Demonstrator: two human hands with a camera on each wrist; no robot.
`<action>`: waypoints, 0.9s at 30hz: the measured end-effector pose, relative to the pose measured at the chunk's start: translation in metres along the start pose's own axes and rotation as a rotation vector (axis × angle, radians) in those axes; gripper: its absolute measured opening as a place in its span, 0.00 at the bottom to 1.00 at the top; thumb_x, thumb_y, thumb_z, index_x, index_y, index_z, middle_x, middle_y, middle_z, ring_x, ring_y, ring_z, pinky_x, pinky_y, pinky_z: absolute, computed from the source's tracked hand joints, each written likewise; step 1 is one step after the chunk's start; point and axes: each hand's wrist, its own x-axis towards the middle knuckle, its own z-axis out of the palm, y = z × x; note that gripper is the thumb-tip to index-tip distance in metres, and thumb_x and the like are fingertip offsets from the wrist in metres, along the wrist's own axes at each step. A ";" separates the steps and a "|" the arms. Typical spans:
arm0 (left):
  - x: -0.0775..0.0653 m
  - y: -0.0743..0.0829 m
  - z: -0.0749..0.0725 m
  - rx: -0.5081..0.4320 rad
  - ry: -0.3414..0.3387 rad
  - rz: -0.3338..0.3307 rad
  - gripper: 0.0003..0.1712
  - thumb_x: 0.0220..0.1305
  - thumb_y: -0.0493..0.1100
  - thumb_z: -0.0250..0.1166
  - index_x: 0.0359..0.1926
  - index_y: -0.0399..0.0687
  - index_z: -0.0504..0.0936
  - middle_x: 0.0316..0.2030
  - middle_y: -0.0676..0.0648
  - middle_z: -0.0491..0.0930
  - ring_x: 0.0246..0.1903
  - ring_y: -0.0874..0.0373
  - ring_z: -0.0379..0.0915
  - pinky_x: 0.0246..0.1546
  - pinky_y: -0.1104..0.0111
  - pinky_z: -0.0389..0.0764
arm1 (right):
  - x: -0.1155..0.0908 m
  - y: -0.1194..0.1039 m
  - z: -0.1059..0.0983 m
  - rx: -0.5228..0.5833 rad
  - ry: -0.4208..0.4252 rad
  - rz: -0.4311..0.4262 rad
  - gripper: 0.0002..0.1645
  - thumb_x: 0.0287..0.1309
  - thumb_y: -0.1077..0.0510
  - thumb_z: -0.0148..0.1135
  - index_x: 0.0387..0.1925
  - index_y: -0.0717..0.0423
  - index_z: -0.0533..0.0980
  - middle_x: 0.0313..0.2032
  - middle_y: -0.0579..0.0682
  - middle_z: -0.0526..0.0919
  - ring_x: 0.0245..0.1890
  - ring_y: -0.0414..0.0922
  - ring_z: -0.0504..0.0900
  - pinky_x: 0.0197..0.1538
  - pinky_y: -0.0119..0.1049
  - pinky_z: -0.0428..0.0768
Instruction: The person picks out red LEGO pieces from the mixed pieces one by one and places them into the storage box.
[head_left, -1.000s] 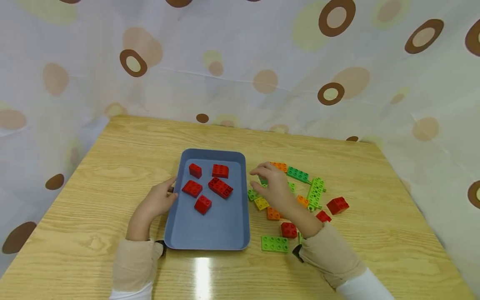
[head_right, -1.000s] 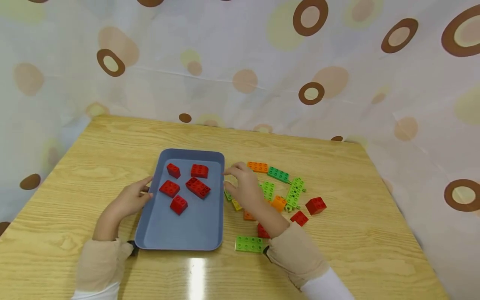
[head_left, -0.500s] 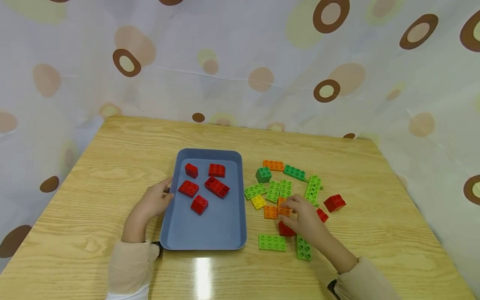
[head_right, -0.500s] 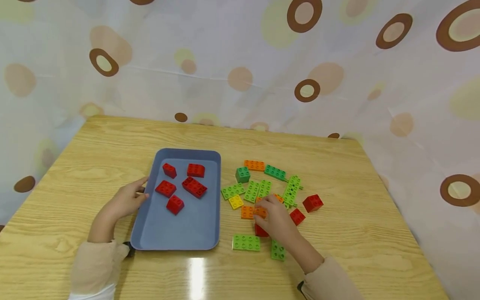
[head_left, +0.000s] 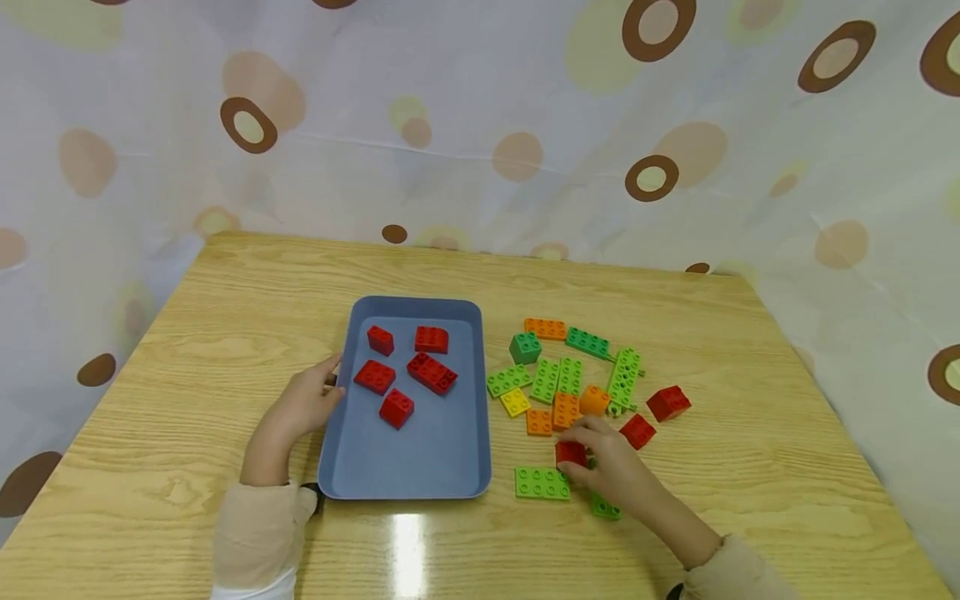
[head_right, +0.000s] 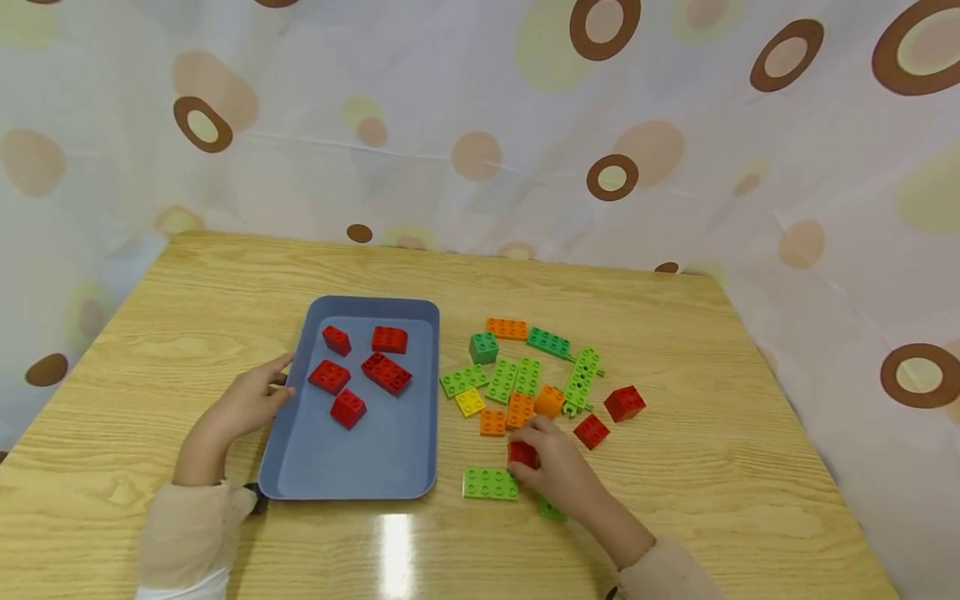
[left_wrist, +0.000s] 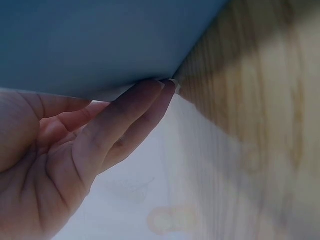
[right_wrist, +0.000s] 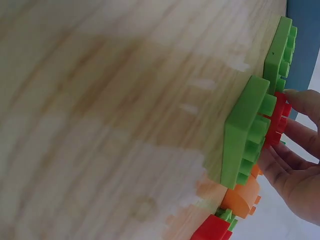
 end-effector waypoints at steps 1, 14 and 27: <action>0.000 0.000 0.000 0.001 0.000 -0.001 0.30 0.57 0.30 0.49 0.61 0.28 0.53 0.45 0.24 0.70 0.42 0.39 0.69 0.35 0.57 0.77 | 0.000 0.001 0.001 0.002 0.002 0.003 0.16 0.43 0.59 0.66 0.38 0.57 0.76 0.38 0.51 0.74 0.30 0.42 0.71 0.30 0.31 0.75; 0.000 0.000 0.000 -0.003 -0.009 -0.007 0.30 0.58 0.31 0.49 0.61 0.27 0.52 0.45 0.24 0.70 0.42 0.39 0.70 0.35 0.57 0.77 | 0.000 0.004 0.005 0.010 0.026 0.006 0.16 0.44 0.60 0.65 0.39 0.56 0.76 0.38 0.49 0.77 0.34 0.41 0.73 0.33 0.32 0.75; 0.000 0.001 -0.001 -0.004 0.000 0.007 0.30 0.57 0.30 0.50 0.60 0.26 0.53 0.43 0.24 0.71 0.40 0.40 0.70 0.34 0.58 0.77 | -0.002 0.003 0.008 0.019 0.060 -0.011 0.16 0.43 0.61 0.66 0.38 0.56 0.76 0.36 0.48 0.78 0.33 0.39 0.73 0.32 0.32 0.75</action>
